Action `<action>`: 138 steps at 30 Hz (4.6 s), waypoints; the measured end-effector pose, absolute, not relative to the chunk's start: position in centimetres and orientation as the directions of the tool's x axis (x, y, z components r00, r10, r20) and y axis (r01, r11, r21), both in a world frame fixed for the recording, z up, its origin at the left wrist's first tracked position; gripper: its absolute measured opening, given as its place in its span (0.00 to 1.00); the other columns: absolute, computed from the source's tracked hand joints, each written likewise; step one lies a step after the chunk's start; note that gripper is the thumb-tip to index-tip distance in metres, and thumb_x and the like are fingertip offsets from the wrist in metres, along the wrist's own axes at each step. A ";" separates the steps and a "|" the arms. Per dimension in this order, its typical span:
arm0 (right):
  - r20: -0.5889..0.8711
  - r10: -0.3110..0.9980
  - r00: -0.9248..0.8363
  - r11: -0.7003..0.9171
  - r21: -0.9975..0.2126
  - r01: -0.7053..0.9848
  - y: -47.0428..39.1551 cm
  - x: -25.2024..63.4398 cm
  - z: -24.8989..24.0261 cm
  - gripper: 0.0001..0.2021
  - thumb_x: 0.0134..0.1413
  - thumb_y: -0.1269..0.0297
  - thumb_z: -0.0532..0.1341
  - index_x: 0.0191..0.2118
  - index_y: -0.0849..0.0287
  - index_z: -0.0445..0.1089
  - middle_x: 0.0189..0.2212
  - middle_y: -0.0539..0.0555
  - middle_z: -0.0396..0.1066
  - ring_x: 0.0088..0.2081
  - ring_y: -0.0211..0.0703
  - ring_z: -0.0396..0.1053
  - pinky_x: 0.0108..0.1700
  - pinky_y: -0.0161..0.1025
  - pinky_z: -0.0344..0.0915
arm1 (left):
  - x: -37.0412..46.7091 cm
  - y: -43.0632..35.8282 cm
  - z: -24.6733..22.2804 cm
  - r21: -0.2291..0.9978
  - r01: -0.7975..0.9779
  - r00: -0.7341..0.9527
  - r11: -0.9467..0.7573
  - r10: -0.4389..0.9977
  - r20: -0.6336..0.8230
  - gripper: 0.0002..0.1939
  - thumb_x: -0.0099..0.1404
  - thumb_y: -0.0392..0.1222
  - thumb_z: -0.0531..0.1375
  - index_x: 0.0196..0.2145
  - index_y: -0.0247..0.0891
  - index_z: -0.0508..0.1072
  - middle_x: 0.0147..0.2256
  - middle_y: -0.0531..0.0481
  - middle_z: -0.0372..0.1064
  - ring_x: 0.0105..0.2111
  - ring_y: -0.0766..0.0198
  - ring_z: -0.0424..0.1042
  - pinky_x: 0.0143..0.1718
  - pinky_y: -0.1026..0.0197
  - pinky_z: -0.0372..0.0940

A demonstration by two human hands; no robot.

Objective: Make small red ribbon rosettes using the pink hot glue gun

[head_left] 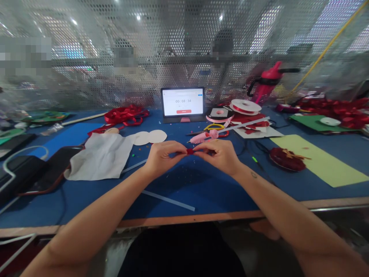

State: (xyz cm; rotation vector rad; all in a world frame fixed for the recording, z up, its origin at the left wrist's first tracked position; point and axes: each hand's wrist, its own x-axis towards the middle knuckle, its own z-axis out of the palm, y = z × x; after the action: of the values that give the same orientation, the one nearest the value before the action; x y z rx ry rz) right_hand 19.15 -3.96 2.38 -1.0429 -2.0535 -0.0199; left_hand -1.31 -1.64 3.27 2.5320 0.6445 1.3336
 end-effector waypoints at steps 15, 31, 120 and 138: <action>0.613 0.728 -0.307 0.643 -0.454 0.617 -4.1 19.0 2.3 0.09 0.51 0.60 0.60 0.34 0.57 0.75 0.20 0.48 0.71 0.24 0.34 0.67 0.27 0.31 0.57 | -1.1 -1.8 3.1 0.290 0.281 0.541 -0.915 0.400 0.740 0.05 0.60 0.36 0.58 0.28 0.36 0.73 0.27 0.51 0.74 0.30 0.69 0.73 0.35 0.68 0.68; 0.656 0.671 -0.346 0.684 -0.367 0.630 -4.0 19.1 2.1 0.08 0.53 0.62 0.58 0.33 0.56 0.75 0.26 0.49 0.75 0.25 0.33 0.68 0.29 0.31 0.58 | -1.0 -1.9 3.2 0.265 0.270 0.574 -0.926 0.376 0.728 0.05 0.60 0.33 0.57 0.28 0.35 0.73 0.27 0.50 0.73 0.30 0.69 0.73 0.34 0.69 0.67; 0.533 0.764 -0.364 0.616 -0.435 0.657 -3.8 18.6 2.0 0.10 0.52 0.58 0.58 0.33 0.59 0.71 0.21 0.47 0.71 0.22 0.32 0.64 0.27 0.31 0.55 | -0.9 -2.1 3.7 0.776 0.373 0.549 -0.510 0.795 0.258 0.06 0.54 0.37 0.58 0.22 0.33 0.71 0.19 0.52 0.69 0.19 0.69 0.68 0.21 0.69 0.62; 0.506 0.756 -0.416 0.645 -0.462 0.609 -3.7 18.6 1.7 0.08 0.52 0.62 0.58 0.35 0.58 0.71 0.22 0.47 0.69 0.22 0.31 0.62 0.26 0.30 0.54 | -0.7 -1.0 2.4 0.926 0.235 0.612 -0.294 0.785 0.094 0.02 0.53 0.35 0.61 0.25 0.33 0.73 0.21 0.52 0.72 0.22 0.67 0.72 0.26 0.66 0.69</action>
State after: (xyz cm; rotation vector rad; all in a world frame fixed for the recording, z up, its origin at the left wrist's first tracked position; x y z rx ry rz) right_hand 18.57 -3.73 1.66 -1.0562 -2.1588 0.2681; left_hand -0.72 -0.98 2.44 1.8316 0.8233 0.6844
